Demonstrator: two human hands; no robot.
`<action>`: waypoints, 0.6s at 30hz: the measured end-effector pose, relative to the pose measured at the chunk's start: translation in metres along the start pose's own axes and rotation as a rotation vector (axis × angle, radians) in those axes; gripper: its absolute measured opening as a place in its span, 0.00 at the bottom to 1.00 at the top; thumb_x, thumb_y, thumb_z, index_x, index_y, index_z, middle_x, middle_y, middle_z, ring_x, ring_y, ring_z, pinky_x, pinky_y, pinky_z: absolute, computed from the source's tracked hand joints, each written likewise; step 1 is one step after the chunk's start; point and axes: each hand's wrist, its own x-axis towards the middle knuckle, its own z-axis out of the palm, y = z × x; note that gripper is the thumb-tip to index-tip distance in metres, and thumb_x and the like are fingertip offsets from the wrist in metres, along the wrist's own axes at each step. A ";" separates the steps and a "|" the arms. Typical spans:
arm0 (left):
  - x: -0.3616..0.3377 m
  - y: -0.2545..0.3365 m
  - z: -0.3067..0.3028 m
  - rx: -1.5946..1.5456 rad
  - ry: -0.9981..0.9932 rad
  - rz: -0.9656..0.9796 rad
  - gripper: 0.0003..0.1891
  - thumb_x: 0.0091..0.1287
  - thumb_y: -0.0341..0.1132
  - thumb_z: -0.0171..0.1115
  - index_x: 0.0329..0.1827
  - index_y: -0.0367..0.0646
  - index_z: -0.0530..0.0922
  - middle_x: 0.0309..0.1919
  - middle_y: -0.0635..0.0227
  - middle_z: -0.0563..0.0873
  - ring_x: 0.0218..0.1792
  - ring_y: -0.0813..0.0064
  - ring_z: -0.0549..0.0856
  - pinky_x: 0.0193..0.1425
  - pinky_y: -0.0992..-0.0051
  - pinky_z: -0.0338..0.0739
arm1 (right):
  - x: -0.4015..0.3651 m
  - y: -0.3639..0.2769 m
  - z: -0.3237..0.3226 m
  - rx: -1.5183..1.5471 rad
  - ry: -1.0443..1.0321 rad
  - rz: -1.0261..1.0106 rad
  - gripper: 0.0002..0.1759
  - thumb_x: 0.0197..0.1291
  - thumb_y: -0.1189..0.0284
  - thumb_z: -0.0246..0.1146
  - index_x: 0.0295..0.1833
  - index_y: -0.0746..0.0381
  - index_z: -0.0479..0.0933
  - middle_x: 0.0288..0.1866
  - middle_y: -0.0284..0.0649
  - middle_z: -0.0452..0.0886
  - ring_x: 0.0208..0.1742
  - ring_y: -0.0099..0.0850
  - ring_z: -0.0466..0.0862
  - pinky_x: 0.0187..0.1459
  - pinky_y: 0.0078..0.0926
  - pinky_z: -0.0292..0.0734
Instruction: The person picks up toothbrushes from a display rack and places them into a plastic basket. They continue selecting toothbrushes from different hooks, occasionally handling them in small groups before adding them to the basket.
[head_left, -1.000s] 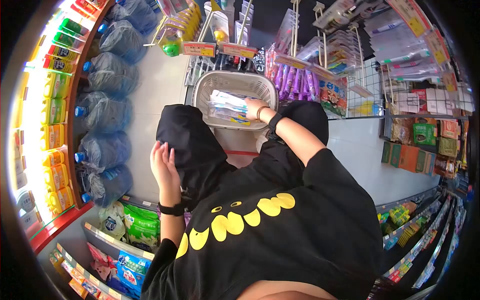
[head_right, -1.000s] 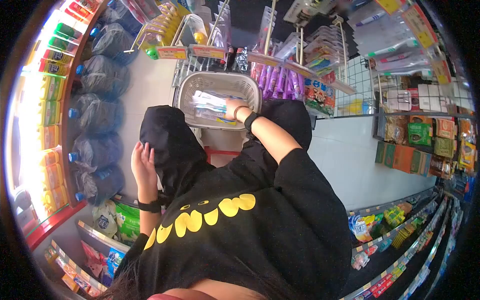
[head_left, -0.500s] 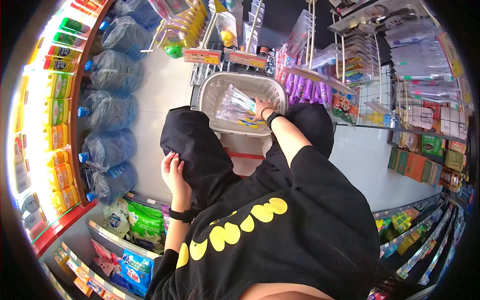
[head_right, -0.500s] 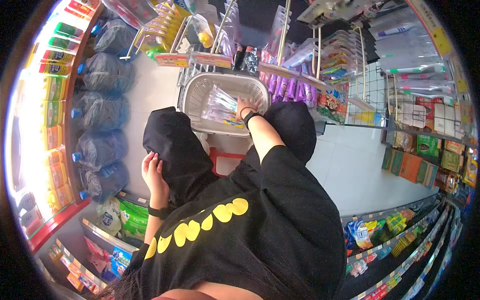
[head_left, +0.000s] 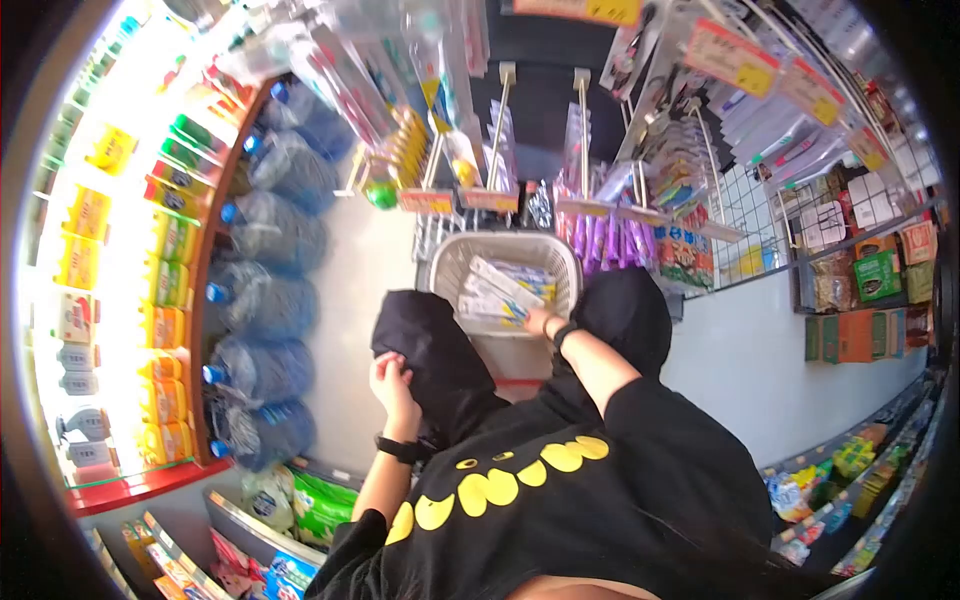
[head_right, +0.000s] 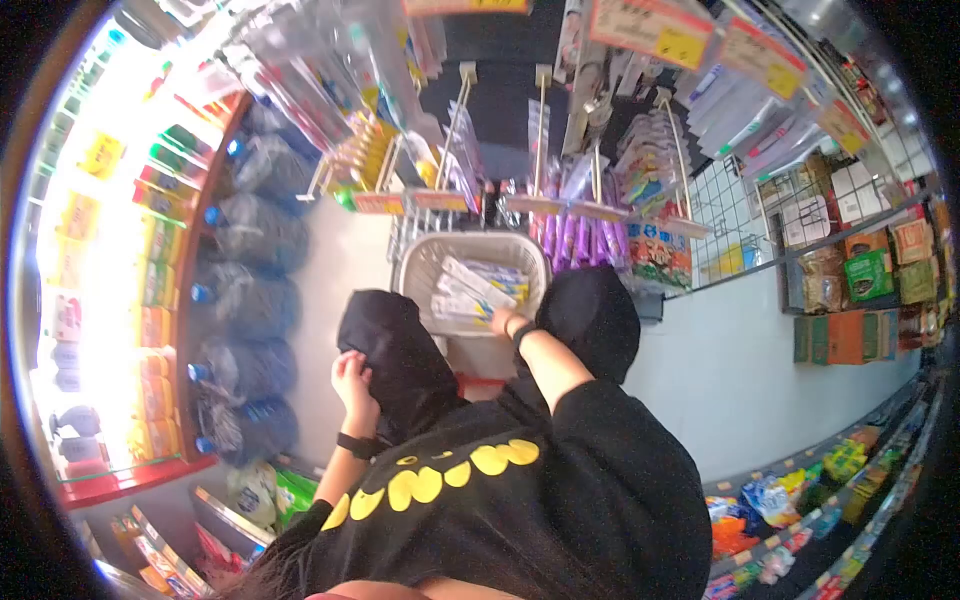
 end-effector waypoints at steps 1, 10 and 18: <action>-0.001 0.002 0.002 0.012 -0.001 -0.004 0.04 0.63 0.29 0.55 0.37 0.49 0.76 0.35 0.76 0.81 0.38 0.83 0.79 0.38 0.81 0.71 | -0.019 -0.023 -0.014 0.120 0.002 0.083 0.19 0.52 0.63 0.56 0.42 0.64 0.82 0.43 0.51 0.82 0.46 0.45 0.82 0.48 0.40 0.76; -0.001 0.000 0.017 0.002 0.031 0.038 0.02 0.62 0.30 0.56 0.35 0.48 0.76 0.31 0.74 0.81 0.35 0.83 0.80 0.34 0.83 0.72 | -0.058 -0.038 -0.045 0.378 0.074 0.085 0.14 0.51 0.62 0.62 0.39 0.60 0.83 0.37 0.45 0.85 0.39 0.38 0.84 0.43 0.33 0.77; -0.002 0.018 0.005 -0.039 -0.024 -0.129 0.04 0.62 0.31 0.58 0.39 0.46 0.77 0.33 0.72 0.81 0.39 0.78 0.80 0.42 0.78 0.75 | -0.072 -0.039 -0.065 0.474 0.110 0.071 0.17 0.50 0.61 0.65 0.41 0.62 0.83 0.37 0.45 0.85 0.40 0.37 0.84 0.44 0.32 0.77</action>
